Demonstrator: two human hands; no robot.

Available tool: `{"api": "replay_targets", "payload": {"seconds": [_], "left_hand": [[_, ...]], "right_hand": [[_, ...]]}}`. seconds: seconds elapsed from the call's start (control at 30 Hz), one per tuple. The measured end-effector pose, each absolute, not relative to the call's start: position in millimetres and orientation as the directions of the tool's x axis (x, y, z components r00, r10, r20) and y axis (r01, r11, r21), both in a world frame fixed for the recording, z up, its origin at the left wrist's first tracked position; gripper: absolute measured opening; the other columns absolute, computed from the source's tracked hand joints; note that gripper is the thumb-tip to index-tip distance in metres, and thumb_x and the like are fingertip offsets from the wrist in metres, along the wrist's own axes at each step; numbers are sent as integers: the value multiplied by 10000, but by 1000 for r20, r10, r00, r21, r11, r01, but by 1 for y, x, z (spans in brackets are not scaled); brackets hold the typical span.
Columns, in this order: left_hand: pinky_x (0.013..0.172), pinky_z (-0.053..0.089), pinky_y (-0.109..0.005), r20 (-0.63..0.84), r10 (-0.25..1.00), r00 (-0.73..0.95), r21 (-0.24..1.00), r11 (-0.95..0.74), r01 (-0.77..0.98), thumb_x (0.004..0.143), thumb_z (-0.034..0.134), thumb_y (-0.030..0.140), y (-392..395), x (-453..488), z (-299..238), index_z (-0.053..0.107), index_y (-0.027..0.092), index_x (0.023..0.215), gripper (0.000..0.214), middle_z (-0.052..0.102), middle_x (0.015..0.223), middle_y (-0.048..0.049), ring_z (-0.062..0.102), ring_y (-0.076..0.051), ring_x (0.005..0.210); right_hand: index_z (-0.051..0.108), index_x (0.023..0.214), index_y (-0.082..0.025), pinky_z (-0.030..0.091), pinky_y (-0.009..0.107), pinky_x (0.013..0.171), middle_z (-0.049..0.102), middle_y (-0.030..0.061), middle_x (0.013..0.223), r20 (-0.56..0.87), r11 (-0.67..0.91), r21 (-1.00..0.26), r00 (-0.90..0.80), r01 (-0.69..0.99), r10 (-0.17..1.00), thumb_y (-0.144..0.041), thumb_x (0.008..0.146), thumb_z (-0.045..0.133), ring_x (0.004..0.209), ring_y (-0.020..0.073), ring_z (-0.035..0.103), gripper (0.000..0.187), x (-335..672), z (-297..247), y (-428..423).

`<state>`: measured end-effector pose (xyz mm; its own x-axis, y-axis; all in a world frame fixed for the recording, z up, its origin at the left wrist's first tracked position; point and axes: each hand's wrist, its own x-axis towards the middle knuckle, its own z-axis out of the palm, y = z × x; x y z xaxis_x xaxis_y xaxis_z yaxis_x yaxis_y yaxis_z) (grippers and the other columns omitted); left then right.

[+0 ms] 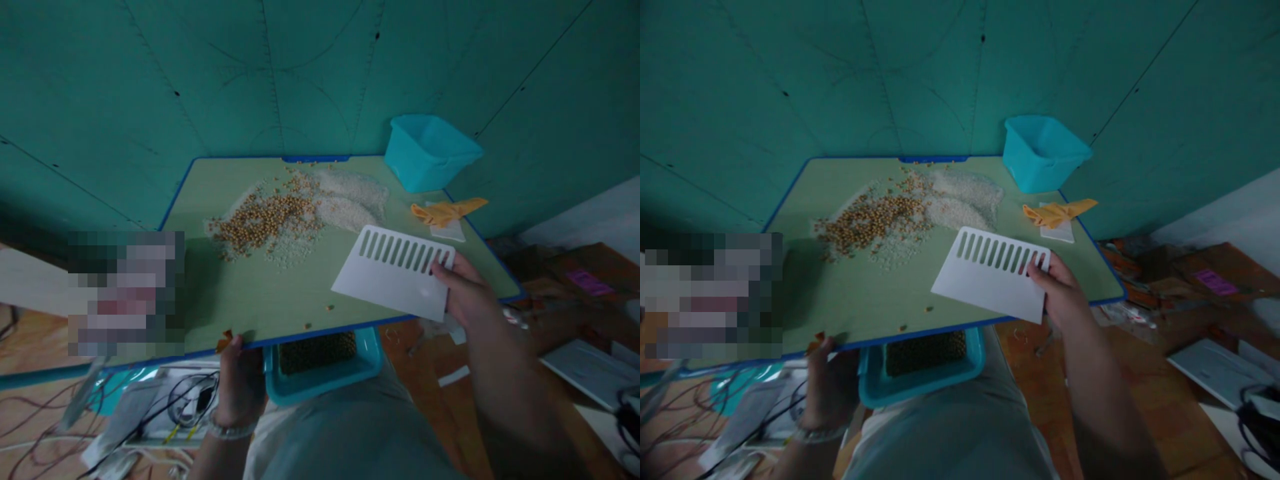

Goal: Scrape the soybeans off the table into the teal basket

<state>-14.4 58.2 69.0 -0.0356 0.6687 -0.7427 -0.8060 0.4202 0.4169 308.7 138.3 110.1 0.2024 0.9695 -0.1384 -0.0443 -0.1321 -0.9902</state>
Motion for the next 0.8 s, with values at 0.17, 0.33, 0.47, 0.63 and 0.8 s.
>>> {"api": "replay_targets", "payload": {"seconds": [0.17,0.33,0.47,0.63,0.8], "left_hand": [[661,531,-398,-727,686,-17,408,411,-815,595,611,371,58,-12,72,656,220,755,225,730,732,-44,655,-318,837],[663,533,-401,-744,667,-39,413,414,-811,630,569,342,58,-13,73,660,223,765,201,728,706,-43,653,-316,848],[674,533,-420,-771,636,-19,381,438,-814,597,587,384,58,-12,73,644,194,653,206,719,658,-81,646,-349,863],[690,530,-418,-763,646,-18,381,427,-820,602,588,389,58,-9,77,659,199,733,241,725,678,-70,650,-336,864],[674,530,-413,-790,609,-70,381,398,-835,610,561,358,61,-2,89,652,195,734,224,719,649,-59,665,-319,808]], "right_hand": [[553,900,-254,464,338,657,646,-12,762,-173,-164,-983,108,-86,979,-352,659,664,685,188,613,283,294,110,151],[562,869,-251,448,325,614,637,-10,716,-215,-212,-974,32,-81,976,-348,646,655,633,185,603,261,298,111,144],[549,869,-256,451,353,638,647,5,750,-174,-169,-984,81,-59,981,-368,643,636,676,212,612,267,298,111,143],[523,900,-268,440,318,624,623,-9,737,-149,-142,-986,96,-83,984,-355,675,636,655,183,584,266,279,112,146],[514,859,-261,409,287,559,566,-19,659,-153,-152,-988,32,-36,988,-398,708,604,580,164,526,223,261,111,147]]}}
